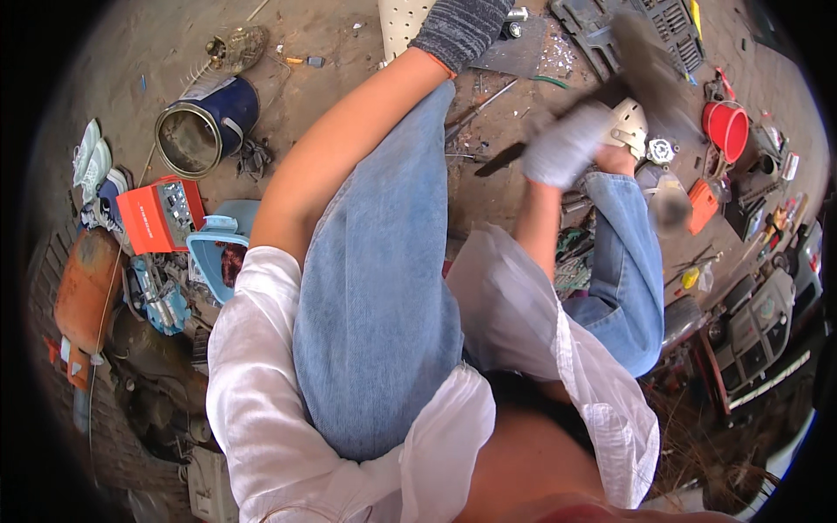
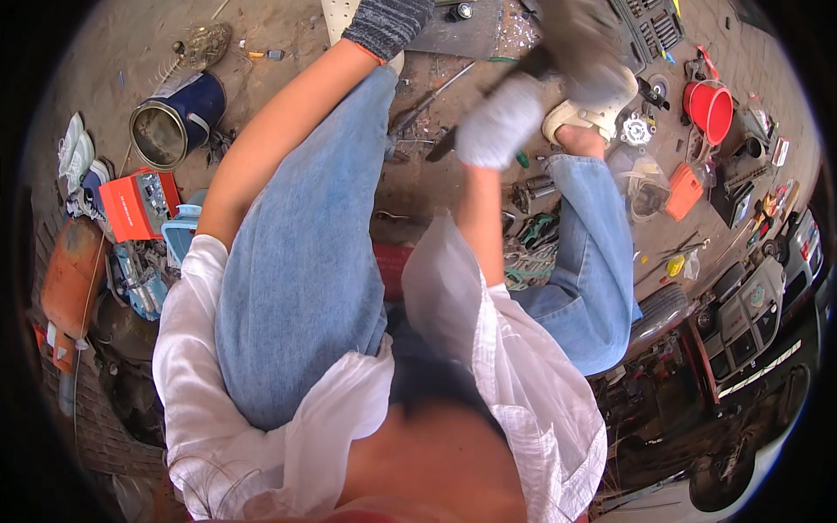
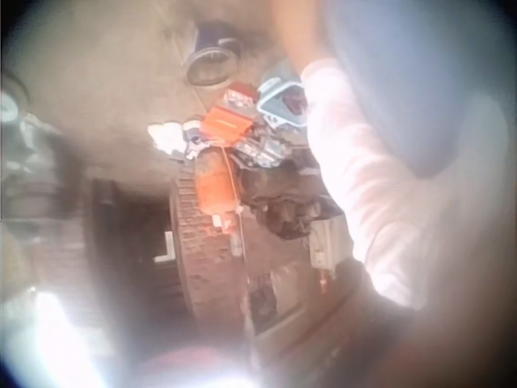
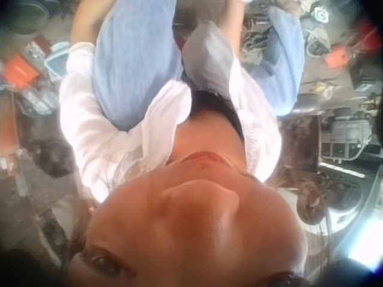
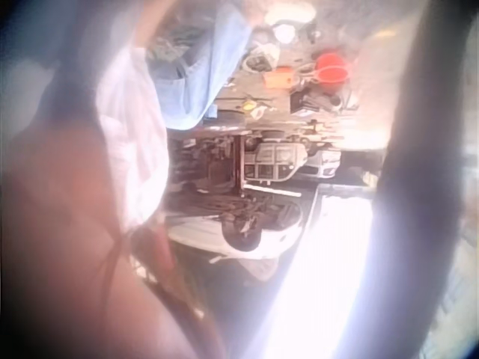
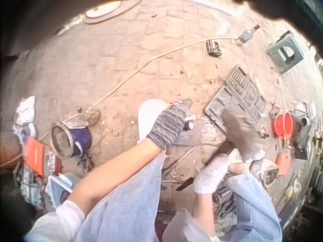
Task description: The person sits on the floor and uses a hammer, screwdriver, and pliers to work on a small mechanical part. They repeatedly strike the part with a hammer, adjust it with a screwdriver, and grip it with pliers.
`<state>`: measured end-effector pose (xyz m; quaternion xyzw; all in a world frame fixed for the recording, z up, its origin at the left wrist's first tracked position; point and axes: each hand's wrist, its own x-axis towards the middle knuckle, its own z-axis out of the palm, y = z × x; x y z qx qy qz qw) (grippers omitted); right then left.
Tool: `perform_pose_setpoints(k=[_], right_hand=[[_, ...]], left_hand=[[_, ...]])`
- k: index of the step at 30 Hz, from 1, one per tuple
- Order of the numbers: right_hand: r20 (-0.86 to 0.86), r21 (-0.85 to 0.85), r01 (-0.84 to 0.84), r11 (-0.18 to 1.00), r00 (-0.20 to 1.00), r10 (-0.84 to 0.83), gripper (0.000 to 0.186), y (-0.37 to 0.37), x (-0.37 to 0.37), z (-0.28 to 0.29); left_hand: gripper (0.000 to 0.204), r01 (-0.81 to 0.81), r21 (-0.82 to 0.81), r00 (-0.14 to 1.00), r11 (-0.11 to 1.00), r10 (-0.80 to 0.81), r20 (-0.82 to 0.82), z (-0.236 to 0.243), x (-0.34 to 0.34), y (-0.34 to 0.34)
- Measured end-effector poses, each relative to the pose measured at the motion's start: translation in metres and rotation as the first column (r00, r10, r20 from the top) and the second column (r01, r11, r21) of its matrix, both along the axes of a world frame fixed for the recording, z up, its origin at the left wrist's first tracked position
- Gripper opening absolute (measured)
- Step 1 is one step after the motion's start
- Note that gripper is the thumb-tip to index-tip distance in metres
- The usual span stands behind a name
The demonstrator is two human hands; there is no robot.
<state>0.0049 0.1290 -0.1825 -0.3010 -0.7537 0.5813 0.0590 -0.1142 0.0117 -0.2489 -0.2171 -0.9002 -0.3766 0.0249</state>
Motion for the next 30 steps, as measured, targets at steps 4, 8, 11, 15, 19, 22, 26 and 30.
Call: perform_pose_setpoints(k=[4,8,11,15,19,22,26,30], right_hand=[[0.379,0.197,-0.133,0.971,0.924,0.050,0.072,-0.024,-0.005,-0.073],[0.412,-0.164,0.134,0.977,0.910,-0.056,0.065,-0.025,-0.011,-0.067],[0.425,-0.519,0.322,0.792,0.901,-0.088,0.058,-0.014,-0.009,-0.041],[0.158,-0.552,0.178,0.815,0.982,-0.107,0.058,0.007,-0.010,-0.003],[-0.119,-0.612,-0.171,0.773,0.985,0.123,0.060,0.035,-0.019,0.039],[-0.112,-0.598,-0.087,0.797,0.993,0.024,0.046,0.029,-0.014,0.042],[0.067,0.547,-0.312,0.777,0.942,0.330,0.048,0.000,-0.006,-0.059],[0.262,0.245,-0.343,0.907,0.924,0.278,0.065,-0.037,-0.005,-0.086]], left_hand=[[0.046,0.031,-0.071,1.000,0.997,-0.031,-0.002,0.006,0.001,-0.006],[0.047,0.074,-0.141,0.992,0.987,-0.087,-0.088,-0.021,0.001,-0.009],[0.041,0.049,-0.164,0.999,0.985,-0.051,-0.006,-0.008,-0.001,-0.005],[0.038,0.013,-0.123,1.000,0.992,-0.015,-0.017,0.005,0.003,-0.009],[0.040,0.056,-0.029,0.968,0.998,-0.061,-0.244,0.003,0.004,-0.014],[0.042,-0.011,0.007,0.995,1.000,0.011,-0.101,0.002,0.004,-0.015],[0.044,0.008,0.055,0.979,0.998,0.004,-0.204,-0.004,0.000,-0.006],[0.044,-0.038,0.095,0.997,0.995,0.044,-0.064,-0.014,0.005,-0.016]])
